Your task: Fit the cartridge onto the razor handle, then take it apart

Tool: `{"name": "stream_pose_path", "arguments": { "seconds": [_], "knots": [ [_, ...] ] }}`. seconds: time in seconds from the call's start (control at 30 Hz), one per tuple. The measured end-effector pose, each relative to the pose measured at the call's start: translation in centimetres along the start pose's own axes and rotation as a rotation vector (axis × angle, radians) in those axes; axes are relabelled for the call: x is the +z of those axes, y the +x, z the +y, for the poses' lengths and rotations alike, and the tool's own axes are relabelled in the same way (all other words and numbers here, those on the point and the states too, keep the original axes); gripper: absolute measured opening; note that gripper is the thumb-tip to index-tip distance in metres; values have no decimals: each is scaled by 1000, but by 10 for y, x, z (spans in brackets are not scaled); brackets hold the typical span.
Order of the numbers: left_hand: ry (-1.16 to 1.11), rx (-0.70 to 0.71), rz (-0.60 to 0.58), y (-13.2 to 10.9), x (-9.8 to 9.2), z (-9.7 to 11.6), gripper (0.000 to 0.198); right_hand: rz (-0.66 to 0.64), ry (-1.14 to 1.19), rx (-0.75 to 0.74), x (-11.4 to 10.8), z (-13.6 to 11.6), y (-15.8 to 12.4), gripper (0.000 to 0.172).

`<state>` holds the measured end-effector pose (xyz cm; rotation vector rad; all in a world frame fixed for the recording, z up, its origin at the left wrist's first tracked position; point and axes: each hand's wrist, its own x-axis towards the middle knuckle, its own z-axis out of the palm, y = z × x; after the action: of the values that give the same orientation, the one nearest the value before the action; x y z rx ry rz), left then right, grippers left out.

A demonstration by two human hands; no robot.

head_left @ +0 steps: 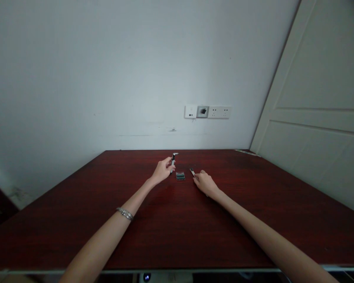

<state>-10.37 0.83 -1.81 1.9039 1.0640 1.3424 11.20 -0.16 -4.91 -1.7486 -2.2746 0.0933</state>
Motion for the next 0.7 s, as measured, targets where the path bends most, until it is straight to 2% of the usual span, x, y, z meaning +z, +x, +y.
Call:
{"name": "stream_pose_path", "arguments": {
  "seconds": [0.17,0.37,0.53,0.7],
  "knots": [
    [-31,-30,-2,1,2,-6,20,110,-37,13,-23,-5,-3,38],
    [-91,-71,54,3,7,5,22,235,112,-117,-51,-32,-8,30],
    [-164,-126,27,0,11,23,21,239,159,-185,-55,-57,-10,29],
    [-187,-182,43,0,13,29,21,237,173,-161,-50,-64,-7,29]
  ]
}}
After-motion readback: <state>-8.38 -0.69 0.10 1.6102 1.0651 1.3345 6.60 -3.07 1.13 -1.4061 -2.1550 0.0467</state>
